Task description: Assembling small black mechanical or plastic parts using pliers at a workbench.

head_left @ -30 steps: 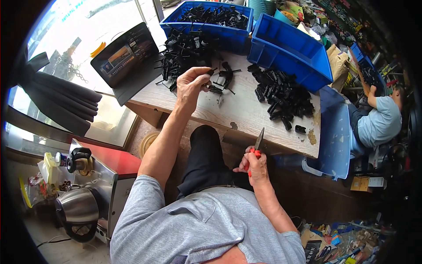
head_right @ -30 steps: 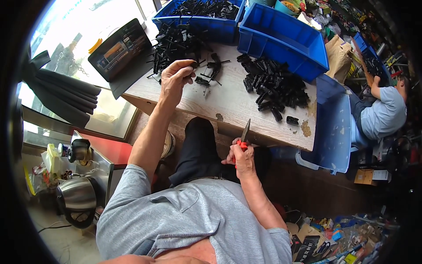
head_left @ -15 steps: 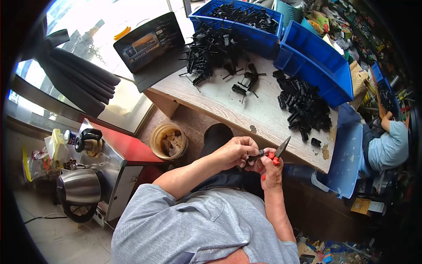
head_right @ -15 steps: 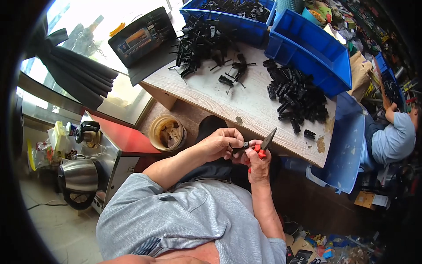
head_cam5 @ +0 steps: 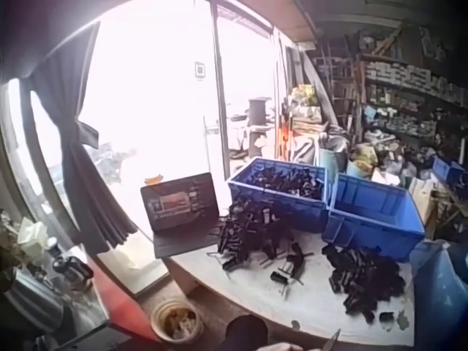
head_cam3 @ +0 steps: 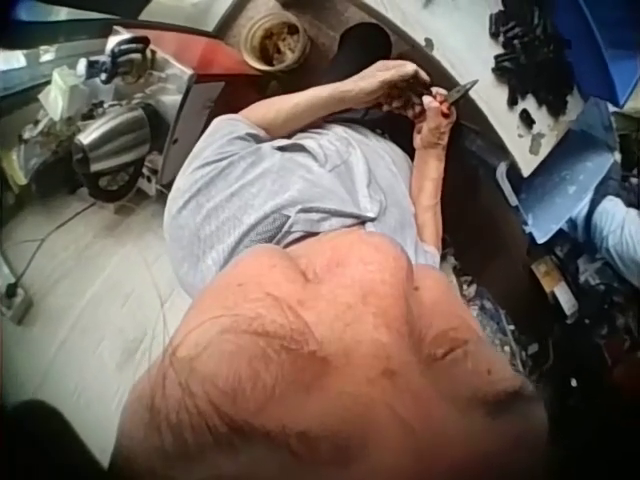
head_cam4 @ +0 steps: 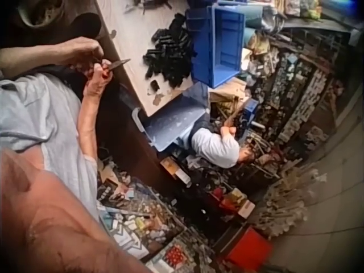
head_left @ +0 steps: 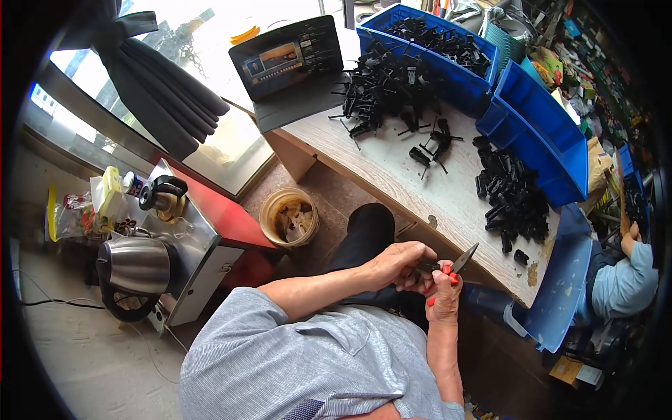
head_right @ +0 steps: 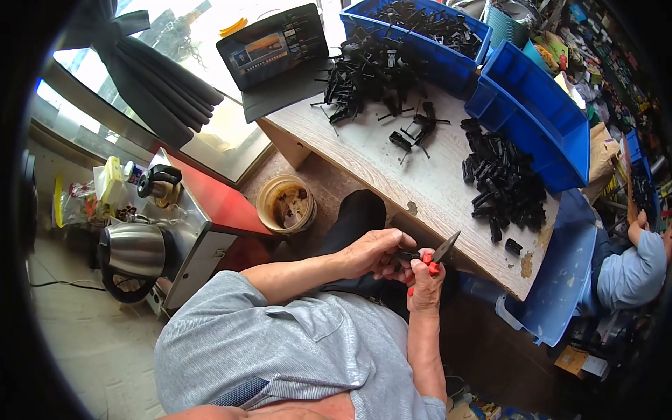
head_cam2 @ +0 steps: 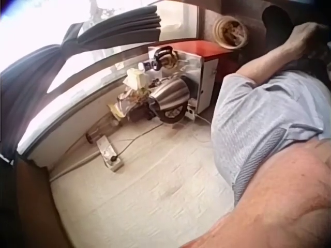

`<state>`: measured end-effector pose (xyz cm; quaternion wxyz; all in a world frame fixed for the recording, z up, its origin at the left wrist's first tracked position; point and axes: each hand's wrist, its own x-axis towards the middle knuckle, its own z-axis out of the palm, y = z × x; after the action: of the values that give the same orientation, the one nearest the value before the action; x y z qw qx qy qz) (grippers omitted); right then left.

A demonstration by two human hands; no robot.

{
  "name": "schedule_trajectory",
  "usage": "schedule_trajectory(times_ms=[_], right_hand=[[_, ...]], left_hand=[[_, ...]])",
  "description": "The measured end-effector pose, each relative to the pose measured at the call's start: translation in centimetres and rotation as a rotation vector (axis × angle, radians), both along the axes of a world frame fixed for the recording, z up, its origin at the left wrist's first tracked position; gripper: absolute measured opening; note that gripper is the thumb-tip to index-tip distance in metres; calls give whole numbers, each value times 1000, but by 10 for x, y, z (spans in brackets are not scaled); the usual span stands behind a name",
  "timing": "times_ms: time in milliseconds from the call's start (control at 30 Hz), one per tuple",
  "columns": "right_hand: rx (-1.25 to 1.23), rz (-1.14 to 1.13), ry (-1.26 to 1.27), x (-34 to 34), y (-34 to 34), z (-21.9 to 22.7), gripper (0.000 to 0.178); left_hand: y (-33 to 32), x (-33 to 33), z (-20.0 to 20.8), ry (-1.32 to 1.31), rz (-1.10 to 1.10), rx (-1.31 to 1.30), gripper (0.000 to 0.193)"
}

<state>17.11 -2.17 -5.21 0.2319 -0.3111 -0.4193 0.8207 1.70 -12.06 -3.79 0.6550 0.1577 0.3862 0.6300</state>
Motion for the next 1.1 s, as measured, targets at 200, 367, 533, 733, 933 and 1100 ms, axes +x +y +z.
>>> schedule_trajectory(times_ms=[200,367,533,733,933,1100], right_hand=[[-5,24,-38,-6,-7,12,18],[-12,-10,-46,-11,-10,18,14],[-15,-35,-61,-9,-8,10,10],[-10,-56,-138,-13,-8,5,9],[65,-137,-239,-20,-14,5,7],[110,-166,-243,-18,-20,-1,10]], left_hand=[[0,-3,4,163,-12,-77,41],[4,1,3,190,56,40,26],[10,9,-6,124,106,6,20],[21,6,-5,72,89,-220,17],[33,13,-10,-108,96,-404,15],[31,21,-11,-170,131,-461,14]])
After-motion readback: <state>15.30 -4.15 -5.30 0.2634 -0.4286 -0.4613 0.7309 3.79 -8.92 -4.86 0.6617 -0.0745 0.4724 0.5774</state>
